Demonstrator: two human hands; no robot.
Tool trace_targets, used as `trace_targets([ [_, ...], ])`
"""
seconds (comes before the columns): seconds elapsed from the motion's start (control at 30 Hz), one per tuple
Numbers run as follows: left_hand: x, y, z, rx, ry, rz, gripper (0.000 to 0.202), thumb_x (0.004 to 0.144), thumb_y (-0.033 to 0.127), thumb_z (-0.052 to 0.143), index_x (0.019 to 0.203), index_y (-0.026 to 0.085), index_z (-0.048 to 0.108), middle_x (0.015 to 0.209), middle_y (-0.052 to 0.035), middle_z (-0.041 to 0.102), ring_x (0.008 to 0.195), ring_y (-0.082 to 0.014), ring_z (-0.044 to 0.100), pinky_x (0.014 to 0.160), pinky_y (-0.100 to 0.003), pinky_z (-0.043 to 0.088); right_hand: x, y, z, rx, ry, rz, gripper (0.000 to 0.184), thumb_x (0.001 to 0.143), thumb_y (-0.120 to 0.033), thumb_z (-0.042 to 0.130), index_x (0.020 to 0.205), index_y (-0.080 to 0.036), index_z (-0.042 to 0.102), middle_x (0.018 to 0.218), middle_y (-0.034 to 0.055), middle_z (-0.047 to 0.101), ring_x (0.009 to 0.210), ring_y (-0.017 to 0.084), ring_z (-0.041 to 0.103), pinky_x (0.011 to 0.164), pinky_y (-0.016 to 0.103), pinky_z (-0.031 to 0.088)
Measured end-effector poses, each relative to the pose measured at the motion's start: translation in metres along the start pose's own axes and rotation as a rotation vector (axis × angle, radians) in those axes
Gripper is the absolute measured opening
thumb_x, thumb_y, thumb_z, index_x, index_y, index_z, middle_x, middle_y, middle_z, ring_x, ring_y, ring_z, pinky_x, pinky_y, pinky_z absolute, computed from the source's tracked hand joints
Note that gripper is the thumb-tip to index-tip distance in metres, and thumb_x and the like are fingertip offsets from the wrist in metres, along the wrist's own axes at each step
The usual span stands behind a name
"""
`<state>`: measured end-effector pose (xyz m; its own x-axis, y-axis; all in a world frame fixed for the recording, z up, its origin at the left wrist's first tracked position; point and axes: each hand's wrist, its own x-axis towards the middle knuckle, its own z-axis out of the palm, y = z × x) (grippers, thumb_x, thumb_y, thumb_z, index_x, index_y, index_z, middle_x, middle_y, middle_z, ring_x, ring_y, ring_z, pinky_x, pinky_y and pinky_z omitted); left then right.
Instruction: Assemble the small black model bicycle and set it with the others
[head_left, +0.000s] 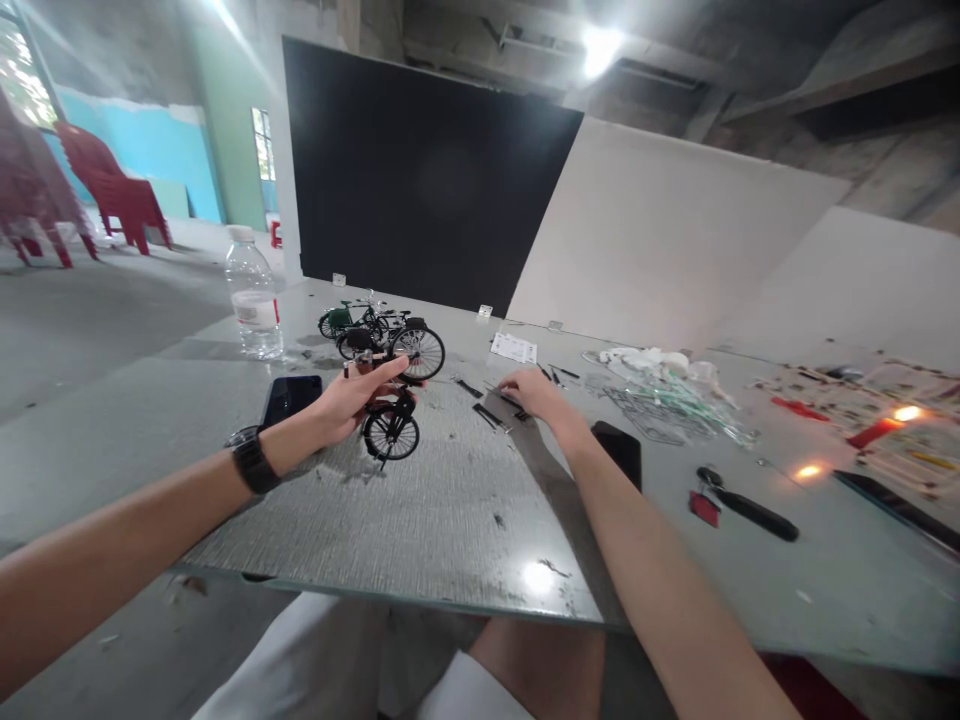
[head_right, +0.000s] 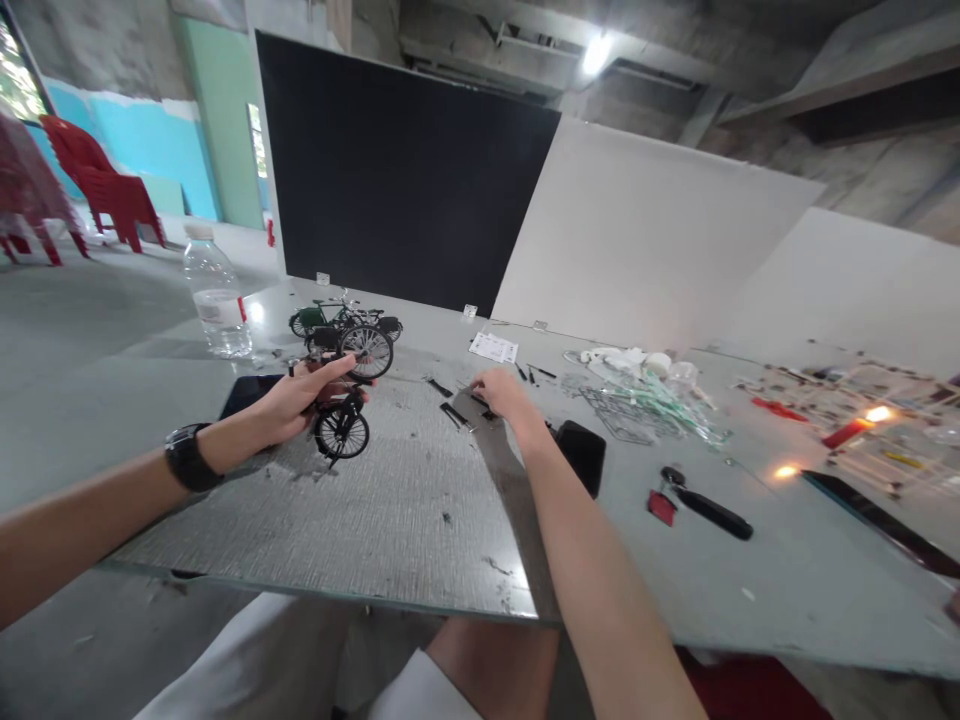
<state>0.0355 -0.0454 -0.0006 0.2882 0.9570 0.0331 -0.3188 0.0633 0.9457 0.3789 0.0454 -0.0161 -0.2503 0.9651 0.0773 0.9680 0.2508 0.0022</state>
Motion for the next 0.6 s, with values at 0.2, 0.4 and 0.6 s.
trace_targets([
  [0.2, -0.0025, 0.0017, 0.0028, 0.002, 0.009, 0.008, 0.038, 0.075, 0.046, 0.082, 0.098, 0.018, 0.071, 0.097, -0.0091, 0.078, 0.076, -0.0188, 0.072, 0.064, -0.026, 0.053, 0.0006, -0.0017, 0.0008, 0.045, 0.030, -0.013, 0.025, 0.091, -0.012, 0.062, 0.107, -0.019, 0.080, 0.108, 0.0132, 0.078, 0.097, 0.025, 0.072, 0.090, 0.031, 0.053],
  [0.4, -0.0022, 0.0013, 0.0015, 0.000, -0.020, 0.045, 0.040, 0.078, 0.045, 0.080, 0.104, 0.016, 0.071, 0.097, -0.0123, 0.078, 0.077, -0.0202, 0.072, 0.066, -0.028, 0.054, 0.0026, -0.0006, 0.0030, 0.081, 0.054, -0.022, 0.024, 0.088, -0.010, 0.064, 0.098, -0.021, 0.082, 0.102, 0.0118, 0.079, 0.089, 0.025, 0.073, 0.083, 0.031, 0.054],
  [0.6, -0.0021, 0.0016, -0.0004, 0.003, -0.023, 0.028, 0.043, 0.078, 0.047, 0.081, 0.107, 0.016, 0.072, 0.101, -0.0128, 0.078, 0.082, -0.0214, 0.072, 0.069, -0.029, 0.055, 0.0045, -0.0033, 0.0043, 0.113, 0.044, -0.004, 0.023, 0.088, -0.011, 0.062, 0.092, -0.019, 0.082, 0.097, 0.0131, 0.079, 0.079, 0.024, 0.072, 0.078, 0.032, 0.054],
])
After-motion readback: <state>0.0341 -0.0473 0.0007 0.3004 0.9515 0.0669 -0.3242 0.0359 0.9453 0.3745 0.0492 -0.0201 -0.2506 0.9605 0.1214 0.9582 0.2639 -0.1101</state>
